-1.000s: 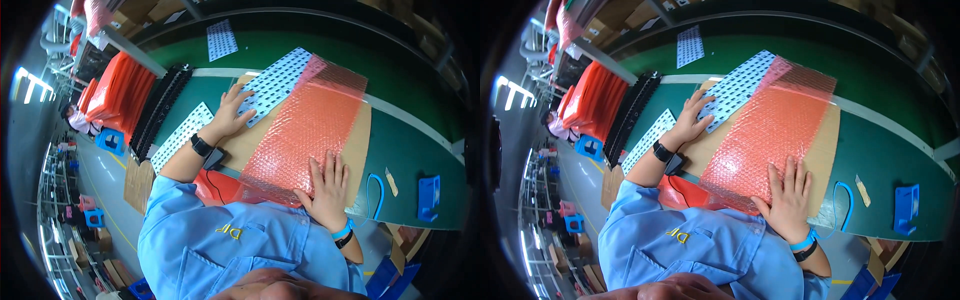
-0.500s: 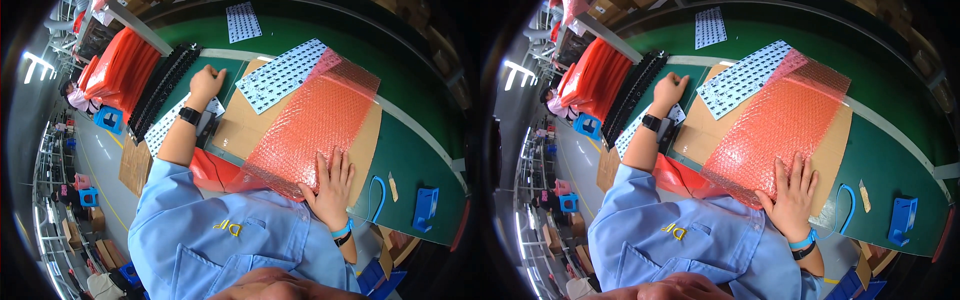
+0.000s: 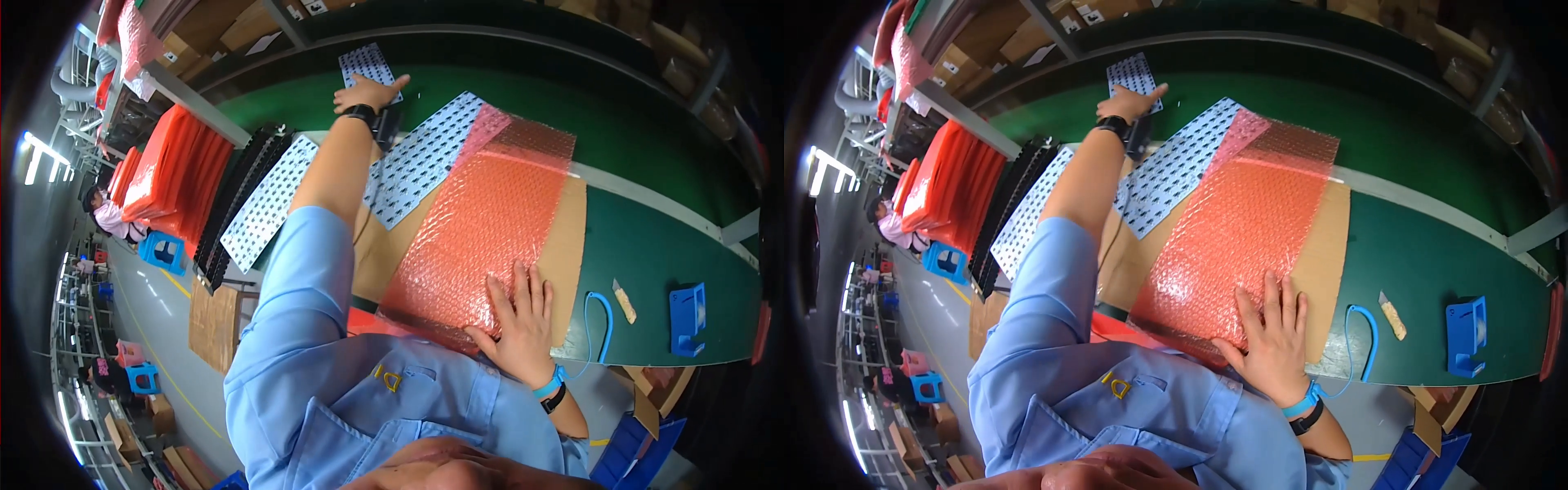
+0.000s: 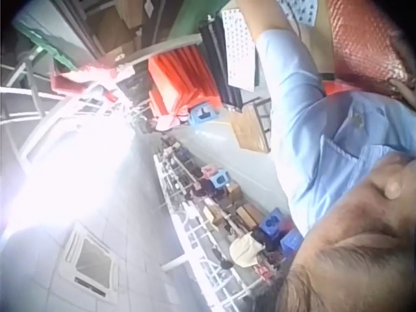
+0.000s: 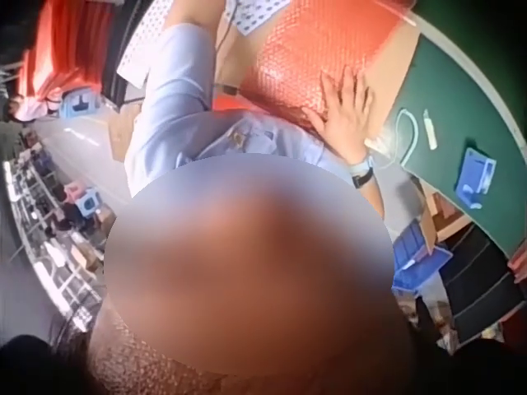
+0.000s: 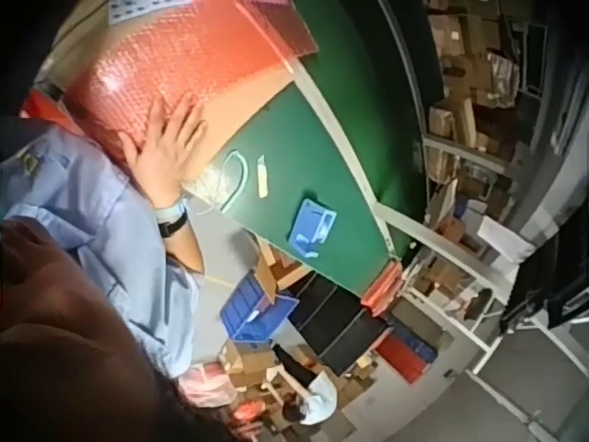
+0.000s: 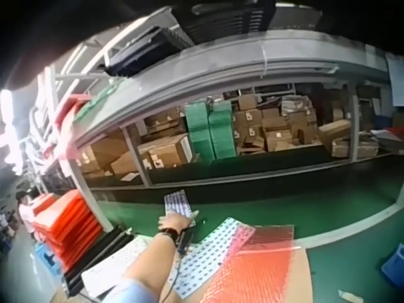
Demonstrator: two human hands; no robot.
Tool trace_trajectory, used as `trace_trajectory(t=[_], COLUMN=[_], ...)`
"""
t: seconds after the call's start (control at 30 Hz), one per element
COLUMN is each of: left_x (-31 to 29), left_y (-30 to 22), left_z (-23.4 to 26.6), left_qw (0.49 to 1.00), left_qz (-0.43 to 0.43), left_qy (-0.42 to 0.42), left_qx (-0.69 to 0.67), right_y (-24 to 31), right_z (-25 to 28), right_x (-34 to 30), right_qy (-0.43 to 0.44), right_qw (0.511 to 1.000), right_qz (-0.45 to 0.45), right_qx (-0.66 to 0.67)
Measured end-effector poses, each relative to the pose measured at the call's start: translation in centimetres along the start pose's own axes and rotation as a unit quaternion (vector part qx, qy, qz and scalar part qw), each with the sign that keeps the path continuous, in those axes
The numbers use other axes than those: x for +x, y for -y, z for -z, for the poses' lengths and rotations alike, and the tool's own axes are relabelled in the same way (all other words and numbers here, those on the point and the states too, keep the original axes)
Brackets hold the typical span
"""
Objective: The person pulls a bubble wrap sheet from a stack, places a circuit board onto it, and folds the wrap over the board, securing it with tape before stacking the finished items.
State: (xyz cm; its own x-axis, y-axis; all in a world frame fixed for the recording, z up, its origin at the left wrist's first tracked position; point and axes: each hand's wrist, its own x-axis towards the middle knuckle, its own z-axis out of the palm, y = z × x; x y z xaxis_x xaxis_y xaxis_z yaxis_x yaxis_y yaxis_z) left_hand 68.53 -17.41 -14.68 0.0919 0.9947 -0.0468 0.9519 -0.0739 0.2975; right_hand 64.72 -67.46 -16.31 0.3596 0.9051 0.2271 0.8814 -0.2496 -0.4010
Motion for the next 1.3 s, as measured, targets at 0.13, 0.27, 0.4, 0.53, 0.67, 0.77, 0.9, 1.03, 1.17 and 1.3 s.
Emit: trace_trajectory(t=[0.13,0.27,0.4,0.53,0.67,0.77,0.9,1.03,1.17,1.3], left_x=[-1.0,-0.5,0.2,-5.2,-20.9,-30.2,-29.1,-20.0,-17.4,-18.2], left_y=[-2.0,-1.7,0.0,2.0,4.9,7.0,4.8,-1.7,-3.9,-3.4], left_z=[-3.0,-0.6,3.4,5.5,7.3,6.7,5.4,2.2,1.3,1.0], left_qw=[0.997,0.999,0.997,0.892,0.801,0.717,0.609,0.892,0.903,0.782], left_qz=[0.054,0.034,-0.043,-0.194,-0.446,-0.654,-0.754,-0.430,-0.391,-0.404], left_qy=[0.007,0.008,0.020,0.161,0.182,0.043,0.157,0.016,0.170,0.391], left_qx=[0.051,-0.003,-0.053,-0.376,-0.355,-0.237,-0.192,-0.138,-0.047,-0.268], right_y=[-0.7,-1.2,-0.7,-1.2,-0.7,0.7,-1.1,-1.7,-2.0,-2.9], right_z=[-0.7,-1.1,-1.1,-0.5,0.9,1.0,0.2,0.9,1.7,1.3], right_x=[-0.5,-0.5,-0.4,-0.6,-0.3,0.4,0.3,-1.5,-2.0,-2.4], right_qy=[-0.052,-0.094,-0.105,-0.102,-0.161,-0.228,-0.276,-0.191,-0.130,-0.101], right_qw=[0.997,0.993,0.991,0.989,0.967,0.898,0.747,0.769,0.761,0.765], right_qz=[0.034,0.043,0.039,0.039,0.010,-0.035,-0.101,-0.161,-0.171,-0.081], right_qx=[0.042,0.058,0.079,0.094,0.196,0.376,0.597,0.588,0.611,0.631])
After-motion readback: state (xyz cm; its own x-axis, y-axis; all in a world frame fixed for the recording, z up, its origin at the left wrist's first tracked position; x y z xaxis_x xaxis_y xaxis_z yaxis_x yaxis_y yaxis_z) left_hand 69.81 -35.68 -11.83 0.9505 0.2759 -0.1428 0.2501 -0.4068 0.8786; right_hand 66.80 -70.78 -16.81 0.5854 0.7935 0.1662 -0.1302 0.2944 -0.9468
